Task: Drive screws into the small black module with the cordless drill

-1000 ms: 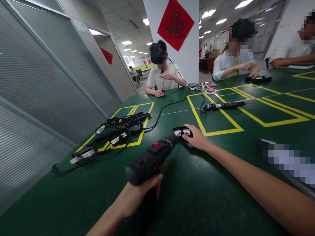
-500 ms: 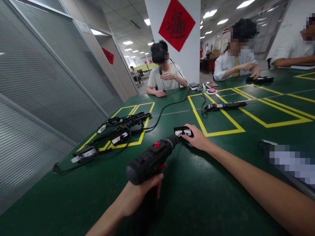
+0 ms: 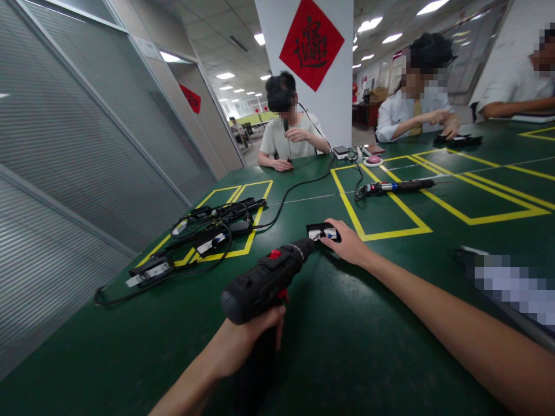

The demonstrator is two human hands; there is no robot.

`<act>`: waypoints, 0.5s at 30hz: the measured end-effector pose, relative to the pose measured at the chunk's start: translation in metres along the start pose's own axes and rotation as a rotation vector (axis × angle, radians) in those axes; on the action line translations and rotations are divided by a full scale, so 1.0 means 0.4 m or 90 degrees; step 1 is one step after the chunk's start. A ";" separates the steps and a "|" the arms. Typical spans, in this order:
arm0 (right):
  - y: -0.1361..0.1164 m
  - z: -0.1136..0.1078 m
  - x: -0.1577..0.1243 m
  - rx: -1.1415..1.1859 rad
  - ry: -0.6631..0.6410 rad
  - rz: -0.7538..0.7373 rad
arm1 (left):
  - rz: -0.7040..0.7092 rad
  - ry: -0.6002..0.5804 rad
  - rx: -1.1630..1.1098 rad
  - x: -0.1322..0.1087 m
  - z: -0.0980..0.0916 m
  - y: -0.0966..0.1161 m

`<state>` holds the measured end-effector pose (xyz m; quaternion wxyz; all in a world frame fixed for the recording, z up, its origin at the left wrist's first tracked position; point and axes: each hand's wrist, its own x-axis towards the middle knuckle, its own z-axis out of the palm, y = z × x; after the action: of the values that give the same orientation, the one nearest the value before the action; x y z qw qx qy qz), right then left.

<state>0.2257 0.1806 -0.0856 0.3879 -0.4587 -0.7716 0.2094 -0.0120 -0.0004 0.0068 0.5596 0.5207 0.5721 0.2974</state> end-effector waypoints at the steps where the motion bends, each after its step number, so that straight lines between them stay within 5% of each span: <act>1: -0.001 0.000 -0.001 0.001 -0.001 0.001 | 0.003 0.000 -0.005 0.000 0.001 0.001; 15: 0.007 0.007 0.004 -0.002 0.004 -0.007 | 0.013 -0.002 -0.006 -0.001 0.002 0.007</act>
<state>0.2245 0.1836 -0.0887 0.3906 -0.4558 -0.7733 0.2044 -0.0104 -0.0001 0.0094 0.5597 0.5243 0.5645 0.3052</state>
